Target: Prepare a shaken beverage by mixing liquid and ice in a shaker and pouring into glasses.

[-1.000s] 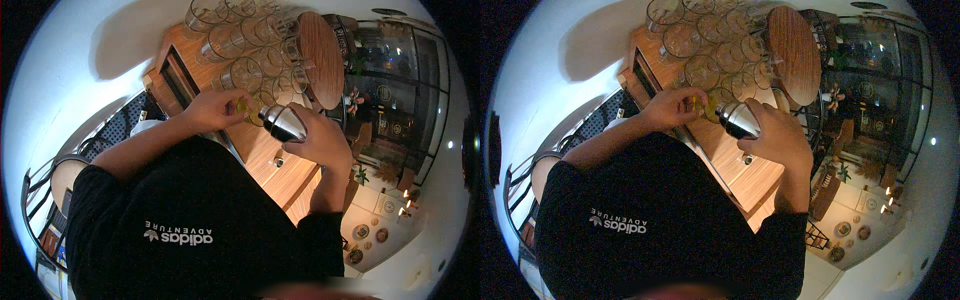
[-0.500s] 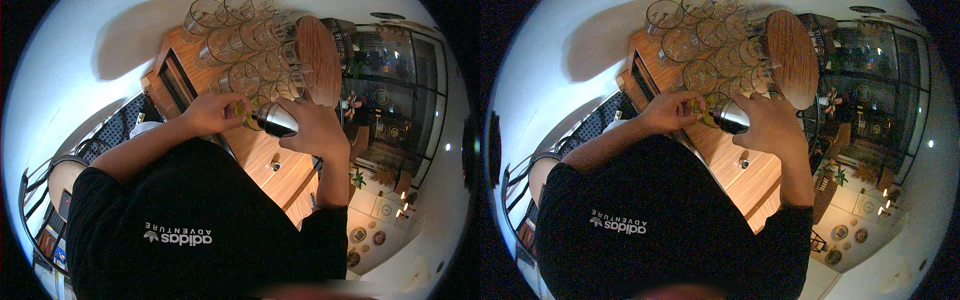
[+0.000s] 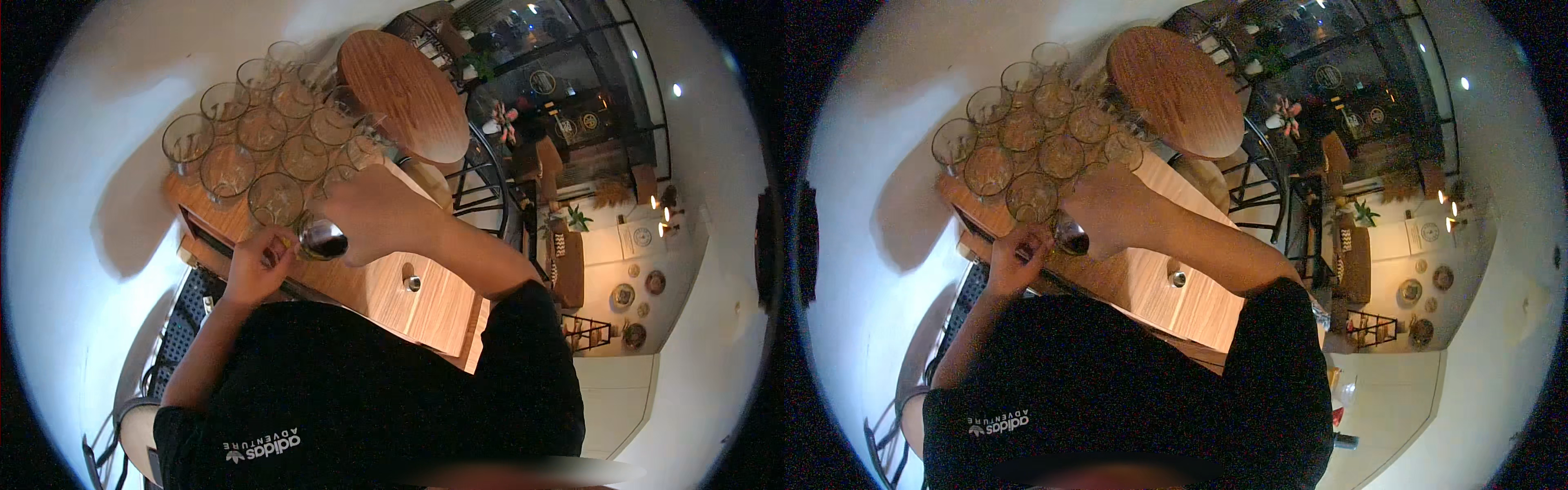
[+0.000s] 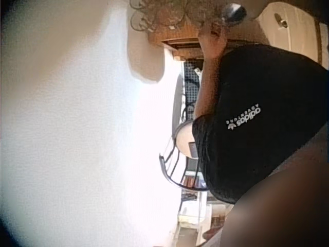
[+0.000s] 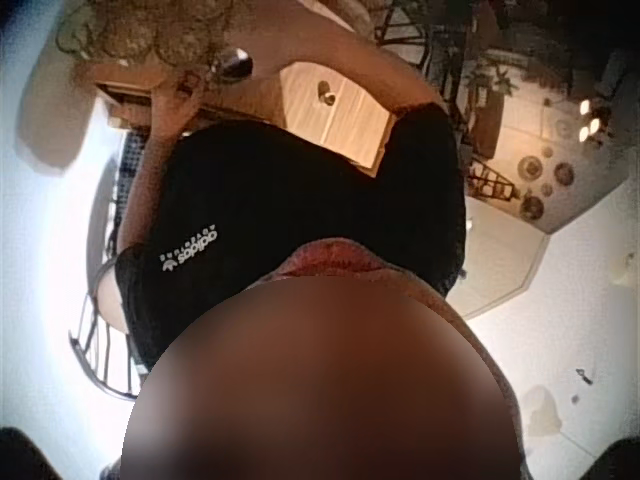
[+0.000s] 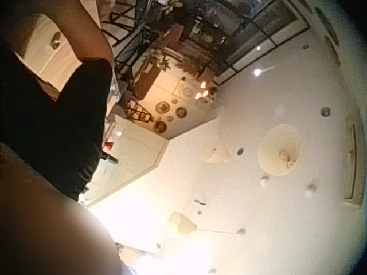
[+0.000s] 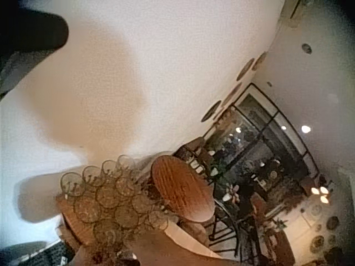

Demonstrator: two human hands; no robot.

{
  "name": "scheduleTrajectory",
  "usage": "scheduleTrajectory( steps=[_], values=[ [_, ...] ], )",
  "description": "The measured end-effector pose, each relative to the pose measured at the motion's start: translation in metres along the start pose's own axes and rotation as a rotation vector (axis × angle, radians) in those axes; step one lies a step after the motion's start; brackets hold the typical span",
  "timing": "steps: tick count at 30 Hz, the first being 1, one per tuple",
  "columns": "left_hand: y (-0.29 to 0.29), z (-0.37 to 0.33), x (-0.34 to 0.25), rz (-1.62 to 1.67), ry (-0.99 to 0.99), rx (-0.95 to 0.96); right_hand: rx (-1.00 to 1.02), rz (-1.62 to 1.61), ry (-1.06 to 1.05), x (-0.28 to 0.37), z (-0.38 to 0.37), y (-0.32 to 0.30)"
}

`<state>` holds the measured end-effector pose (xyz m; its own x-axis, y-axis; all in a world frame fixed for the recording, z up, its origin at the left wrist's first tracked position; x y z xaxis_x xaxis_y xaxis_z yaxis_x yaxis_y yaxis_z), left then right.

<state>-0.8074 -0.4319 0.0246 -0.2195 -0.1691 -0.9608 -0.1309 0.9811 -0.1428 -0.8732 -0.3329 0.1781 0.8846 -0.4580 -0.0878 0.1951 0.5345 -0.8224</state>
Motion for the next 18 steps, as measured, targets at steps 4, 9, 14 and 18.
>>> scheduleTrajectory(
  steps=[4, 9, 14, 18],
  values=[
    [0.003, -0.004, -0.002, 0.012, 0.018, 0.019, -0.189, 0.016, 0.023, -0.005, 0.012, -0.011],
    [-0.023, 0.011, -0.013, 0.003, 0.311, -0.3, -0.126, -0.139, 0.175, -0.029, 0.041, -0.014],
    [-0.036, 0.022, -0.05, 0.017, 0.39, -0.412, -0.354, -0.447, 0.172, -0.058, 0.079, 0.026],
    [-0.015, 0.016, -0.062, 0.107, 0.53, -0.338, -0.681, -1.069, 0.057, -0.044, 0.088, 0.07]
  ],
)
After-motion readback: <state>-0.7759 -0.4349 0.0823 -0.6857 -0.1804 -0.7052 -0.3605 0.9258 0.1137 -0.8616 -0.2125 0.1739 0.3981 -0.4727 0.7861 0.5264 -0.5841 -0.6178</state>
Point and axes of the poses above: each hand's wrist, its own z-axis away from the middle knuckle, its own y-axis out of the palm, x = y × z, the point moved 7 cm from there along -z, towards the middle knuckle, and after that the axes turned 2 degrees about -z, right-handed, at the moved point
